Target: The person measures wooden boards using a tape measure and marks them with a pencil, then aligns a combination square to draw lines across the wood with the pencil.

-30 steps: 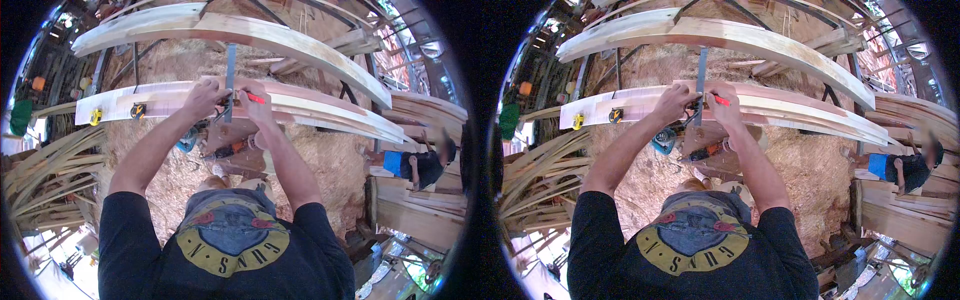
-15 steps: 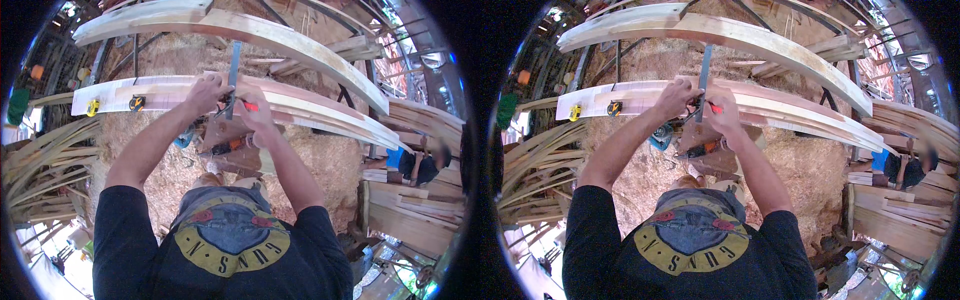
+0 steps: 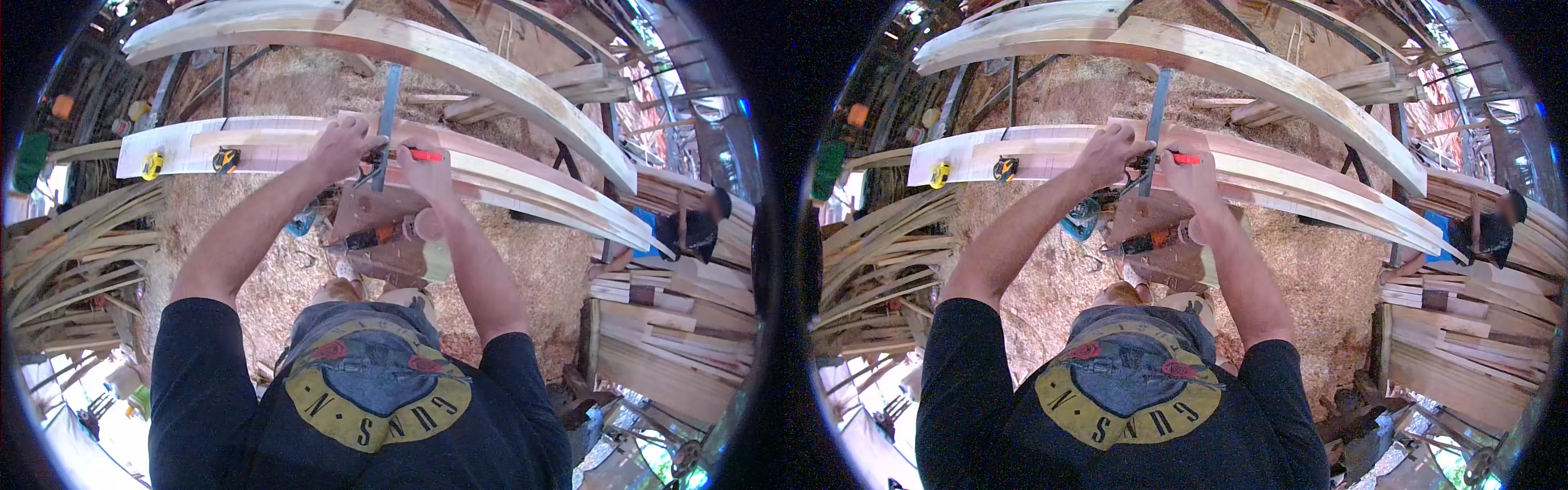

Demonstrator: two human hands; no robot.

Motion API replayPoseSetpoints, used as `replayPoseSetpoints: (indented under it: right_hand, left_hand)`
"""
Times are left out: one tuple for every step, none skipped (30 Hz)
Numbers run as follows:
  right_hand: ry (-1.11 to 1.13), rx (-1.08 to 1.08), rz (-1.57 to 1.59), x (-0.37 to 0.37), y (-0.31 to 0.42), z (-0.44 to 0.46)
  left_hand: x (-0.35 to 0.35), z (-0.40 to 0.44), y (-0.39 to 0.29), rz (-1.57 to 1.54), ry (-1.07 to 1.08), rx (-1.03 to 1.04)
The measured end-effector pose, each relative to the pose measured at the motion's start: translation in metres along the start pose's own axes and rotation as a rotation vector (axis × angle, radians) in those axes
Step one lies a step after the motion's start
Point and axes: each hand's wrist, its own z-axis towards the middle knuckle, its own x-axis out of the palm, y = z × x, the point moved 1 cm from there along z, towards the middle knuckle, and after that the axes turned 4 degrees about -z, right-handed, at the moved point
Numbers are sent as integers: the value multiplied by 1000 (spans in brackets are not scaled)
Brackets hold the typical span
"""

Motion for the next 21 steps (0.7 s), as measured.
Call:
replayPoseSetpoints:
  right_hand:
    - [5, -47, -11, 0, -1, 4]
    - [11, -93, -22, -1, -1, 8]
    - [85, -28, -41, -4, 1, 13]
    - [159, 39, -60, -9, 7, 19]
    - [233, 106, -79, -12, 12, 24]
    - [247, 132, -101, -13, 14, 29]
    - [261, 158, -124, -14, 15, 33]
    - [275, 183, -147, -13, 16, 38]
    - [218, 153, -133, -9, 11, 42]
    - [159, 124, -120, -3, 5, 45]
    - [100, 95, -106, 1, -2, 46]
    - [88, 107, -100, 0, -2, 45]
    - [75, 118, -92, -3, -1, 44]
    - [65, 123, -85, -4, 0, 44]
    - [78, 117, -58, -4, 0, 42]
    - [92, 117, -31, -4, 0, 37]
    - [102, 116, -4, -5, -1, 34]
    - [128, 80, -3, -7, 3, 33]
    - [153, 46, -3, -10, 6, 32]
    - [177, 13, -4, -13, 10, 31]
    - [189, 26, -35, -12, 8, 31]
  left_hand:
    - [0, 0, 1, 2, -3, -2]
    - [1, 0, 1, 4, -7, -3]
    - [2, 0, 1, 4, -10, -6]
    - [2, -1, 0, 5, -9, -9]
    - [1, -1, 0, 5, -7, -12]
    - [1, -1, 0, 6, -6, -14]
    - [1, 0, 0, 1, -5, -15]
    - [0, 0, 0, -3, -4, -16]
    - [0, 0, 0, -6, -2, -17]
    - [-1, -1, -1, -3, 0, -22]
    - [-1, -1, -2, 1, 1, -25]
    - [-1, -1, -3, 5, 3, -27]
    - [-3, 0, -3, 3, 9, -24]
    - [-4, 1, -2, 2, 13, -25]
    - [-3, 0, -2, -3, 18, -29]
    - [-1, -2, -2, 1, 22, -33]
    - [0, -1, -1, 7, 25, -33]
    - [-1, 0, -1, 14, 26, -33]
    - [-1, 0, -2, 20, 35, -38]
    - [-2, 1, -2, 27, 43, -42]
    - [-2, 1, -3, 34, 51, -46]
